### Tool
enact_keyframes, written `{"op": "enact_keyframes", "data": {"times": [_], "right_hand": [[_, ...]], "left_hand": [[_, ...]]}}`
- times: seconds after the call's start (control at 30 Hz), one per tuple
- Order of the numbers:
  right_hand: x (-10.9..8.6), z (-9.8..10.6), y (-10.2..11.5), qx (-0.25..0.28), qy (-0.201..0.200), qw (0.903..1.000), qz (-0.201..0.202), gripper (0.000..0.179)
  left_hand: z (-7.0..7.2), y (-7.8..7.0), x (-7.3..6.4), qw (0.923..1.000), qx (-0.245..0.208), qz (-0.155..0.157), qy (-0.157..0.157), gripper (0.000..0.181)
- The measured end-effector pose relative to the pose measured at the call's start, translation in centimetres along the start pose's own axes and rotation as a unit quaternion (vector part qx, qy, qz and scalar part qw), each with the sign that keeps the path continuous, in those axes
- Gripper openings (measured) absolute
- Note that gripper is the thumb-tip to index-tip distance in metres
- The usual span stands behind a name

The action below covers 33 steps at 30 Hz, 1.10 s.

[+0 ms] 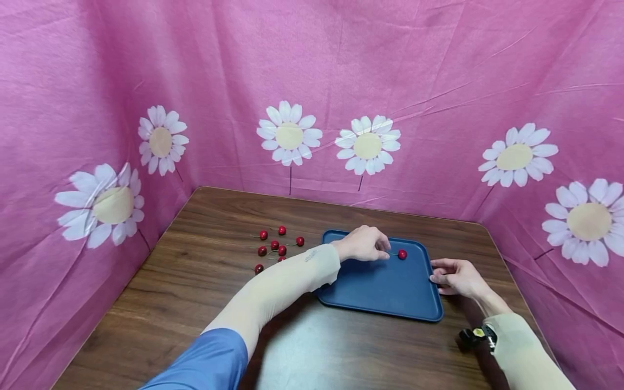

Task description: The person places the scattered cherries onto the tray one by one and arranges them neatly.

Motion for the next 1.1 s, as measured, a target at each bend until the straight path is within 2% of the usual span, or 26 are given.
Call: {"op": "enact_keyframes", "data": {"times": [0.3,0.57,0.83,1.1], "right_hand": [[0.2,0.0,0.1,0.009,0.004,1.0000,-0.002,0.063],[0.1,-0.1,0.0,0.015,0.007,0.9999,-0.003,0.065],[-0.1,0.0,-0.2,0.017,0.010,0.9998,-0.004,0.066],[0.1,0.0,-0.3,0.015,0.013,0.9998,-0.001,0.065]], "left_hand": [[0.4,0.5,-2.5,0.9994,-0.007,-0.033,0.009,0.033],[0.5,1.7,-5.1,0.9989,-0.019,-0.042,0.006,0.034],[1.8,4.3,-7.8,0.9993,-0.016,-0.029,-0.016,0.034],[3.9,6.7,-11.8,0.9985,-0.015,-0.019,-0.048,0.035]]}}
Point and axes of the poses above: each hand's wrist, its own x-axis towards the middle knuckle, its own z-axis out of the back of the hand, y = z × x, the point moved 4 cm from there along x, towards the middle knuckle, and after that the axes turned 6 degrees about y, right-handed, at the moved point
